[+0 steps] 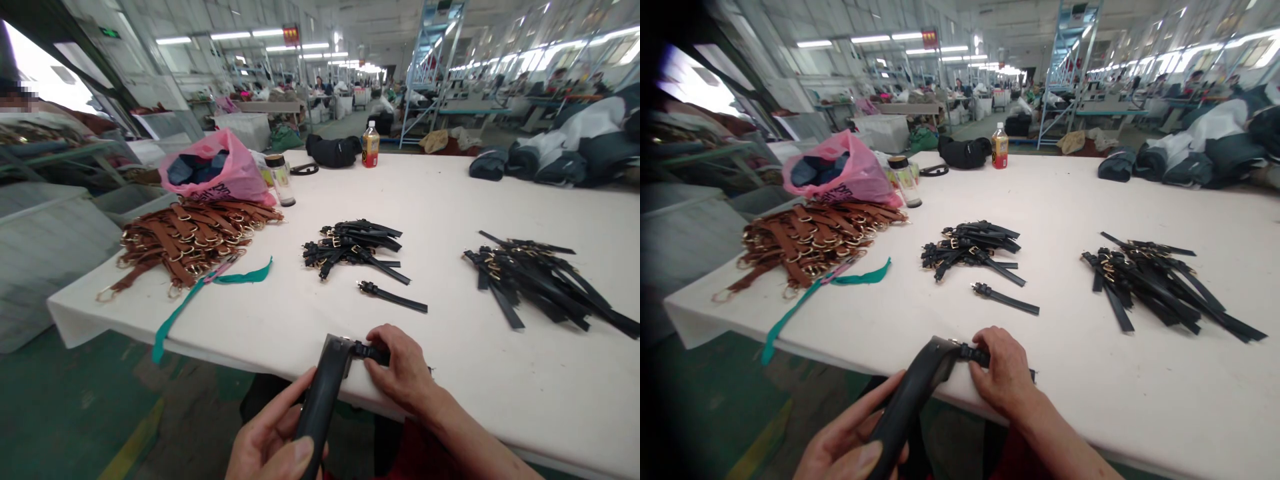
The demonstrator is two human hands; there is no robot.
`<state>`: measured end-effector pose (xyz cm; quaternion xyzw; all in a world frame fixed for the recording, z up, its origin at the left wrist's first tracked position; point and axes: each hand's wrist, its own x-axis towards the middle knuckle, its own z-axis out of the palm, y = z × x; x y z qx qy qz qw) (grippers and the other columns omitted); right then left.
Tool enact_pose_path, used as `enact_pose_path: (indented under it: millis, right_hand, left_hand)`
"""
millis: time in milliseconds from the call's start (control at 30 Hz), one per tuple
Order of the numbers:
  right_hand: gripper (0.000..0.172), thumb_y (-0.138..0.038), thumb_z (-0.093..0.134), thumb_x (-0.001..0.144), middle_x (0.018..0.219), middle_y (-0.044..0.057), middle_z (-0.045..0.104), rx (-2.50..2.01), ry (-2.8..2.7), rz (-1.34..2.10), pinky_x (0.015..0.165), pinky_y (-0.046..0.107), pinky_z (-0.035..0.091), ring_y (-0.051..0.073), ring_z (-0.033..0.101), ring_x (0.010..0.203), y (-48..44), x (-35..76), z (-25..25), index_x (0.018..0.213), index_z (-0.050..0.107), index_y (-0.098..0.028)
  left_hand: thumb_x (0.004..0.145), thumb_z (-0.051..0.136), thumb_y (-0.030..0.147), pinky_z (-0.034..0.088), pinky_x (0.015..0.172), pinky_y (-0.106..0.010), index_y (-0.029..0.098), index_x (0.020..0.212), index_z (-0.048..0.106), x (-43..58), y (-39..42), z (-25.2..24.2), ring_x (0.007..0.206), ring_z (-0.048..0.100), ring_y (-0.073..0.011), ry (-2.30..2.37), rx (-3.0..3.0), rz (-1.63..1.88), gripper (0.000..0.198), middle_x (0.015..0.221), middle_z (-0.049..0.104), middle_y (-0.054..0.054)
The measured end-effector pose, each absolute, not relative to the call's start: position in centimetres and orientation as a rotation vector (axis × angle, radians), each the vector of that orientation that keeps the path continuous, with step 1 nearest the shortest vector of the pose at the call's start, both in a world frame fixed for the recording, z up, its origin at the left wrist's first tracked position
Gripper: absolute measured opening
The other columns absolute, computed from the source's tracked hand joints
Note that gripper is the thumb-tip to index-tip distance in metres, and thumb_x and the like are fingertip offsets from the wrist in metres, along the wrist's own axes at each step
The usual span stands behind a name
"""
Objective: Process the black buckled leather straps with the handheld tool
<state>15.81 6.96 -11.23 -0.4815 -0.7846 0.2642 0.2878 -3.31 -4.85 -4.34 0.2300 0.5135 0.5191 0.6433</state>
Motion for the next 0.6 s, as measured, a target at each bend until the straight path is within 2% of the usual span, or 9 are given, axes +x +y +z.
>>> enact_pose_path:
  millis: [167,433,600]
  right_hand:
    - [0.024,-0.012,0.055,0.064,0.081,0.001,0.056,-1.272,-2.111,0.698,0.071,0.029,0.038,0.017,0.05,0.076,6.9,15.9,-11.0,0.087,0.054,-0.019]
    - [0.018,-0.015,0.055,0.069,0.08,0.002,0.055,-1.296,-2.184,0.644,0.07,0.03,0.038,0.018,0.049,0.077,6.4,17.1,-10.8,0.086,0.054,-0.019]
    - [0.019,-0.017,0.057,0.07,0.08,0.003,0.056,-1.253,-2.161,0.62,0.069,0.029,0.04,0.018,0.05,0.077,6.3,17.7,-11.4,0.089,0.056,-0.019]
  left_hand:
    - [0.07,0.067,0.029,0.044,0.031,-0.024,0.015,0.133,0.039,-3.3,-3.7,-4.8,0.035,0.061,-0.0202,1.153,0.557,1.156,0.07,0.064,0.069,-0.006]
    - [0.074,0.063,0.027,0.045,0.033,-0.024,0.015,0.134,0.038,-3.5,-2.8,-4.7,0.038,0.061,-0.0179,1.125,0.587,1.159,0.066,0.065,0.068,-0.005]
    - [0.074,0.064,0.027,0.045,0.033,-0.025,0.015,0.135,0.038,-3.8,-3.2,-4.7,0.038,0.061,-0.0193,1.116,0.588,1.175,0.067,0.064,0.069,-0.006]
